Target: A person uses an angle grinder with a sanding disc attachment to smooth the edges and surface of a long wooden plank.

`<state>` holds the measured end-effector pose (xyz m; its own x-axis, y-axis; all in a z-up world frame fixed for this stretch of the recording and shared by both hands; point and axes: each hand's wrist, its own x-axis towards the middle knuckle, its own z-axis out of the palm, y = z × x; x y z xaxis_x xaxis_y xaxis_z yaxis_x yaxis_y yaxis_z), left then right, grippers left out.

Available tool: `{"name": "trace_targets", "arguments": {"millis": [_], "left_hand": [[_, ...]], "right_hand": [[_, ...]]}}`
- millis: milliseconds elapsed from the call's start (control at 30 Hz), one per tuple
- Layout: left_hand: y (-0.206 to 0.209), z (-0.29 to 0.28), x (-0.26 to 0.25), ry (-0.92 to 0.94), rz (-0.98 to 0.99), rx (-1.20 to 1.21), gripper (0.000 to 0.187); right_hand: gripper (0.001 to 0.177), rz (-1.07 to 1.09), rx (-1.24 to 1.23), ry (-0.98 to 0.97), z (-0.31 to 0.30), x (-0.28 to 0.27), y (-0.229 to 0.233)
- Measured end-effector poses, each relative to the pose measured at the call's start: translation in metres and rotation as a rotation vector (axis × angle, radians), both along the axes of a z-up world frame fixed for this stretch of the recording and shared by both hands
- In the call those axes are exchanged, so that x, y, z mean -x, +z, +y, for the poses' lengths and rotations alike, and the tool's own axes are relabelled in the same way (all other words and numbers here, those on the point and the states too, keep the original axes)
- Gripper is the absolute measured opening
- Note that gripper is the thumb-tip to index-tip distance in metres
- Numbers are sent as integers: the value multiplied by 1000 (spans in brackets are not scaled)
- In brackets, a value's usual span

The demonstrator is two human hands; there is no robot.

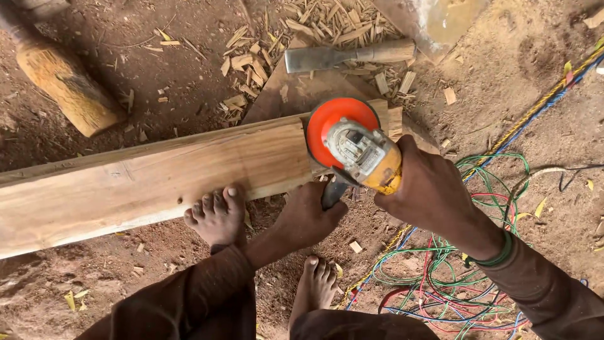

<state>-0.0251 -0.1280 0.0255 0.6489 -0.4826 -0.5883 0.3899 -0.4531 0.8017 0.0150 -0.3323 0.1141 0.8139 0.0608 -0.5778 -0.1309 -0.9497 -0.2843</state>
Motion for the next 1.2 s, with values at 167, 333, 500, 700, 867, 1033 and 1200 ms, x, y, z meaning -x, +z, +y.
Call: {"name": "trace_targets", "arguments": {"millis": [167,333,500,700,867,1033,1200], "left_hand": [[-2,-3,28,15,-13,47,32],[5,-3,36,-58,8,34,33],[12,-4,29,-90,-29,51,33],[14,-8,26,-81,-69,-5,32],[14,-2,17,-55,-141,29,31],[5,3,12,-4,-115,47,32],[20,7,15,-3,-36,65,33]], "right_hand": [[72,21,7,21,-3,22,2],[73,89,-43,-87,-4,38,3],[67,140,-5,-108,-7,32,11],[67,69,-4,-75,-4,37,21],[68,-29,56,-116,1,30,19],[67,42,41,-47,5,15,13],[69,102,61,-27,13,11,22]]}}
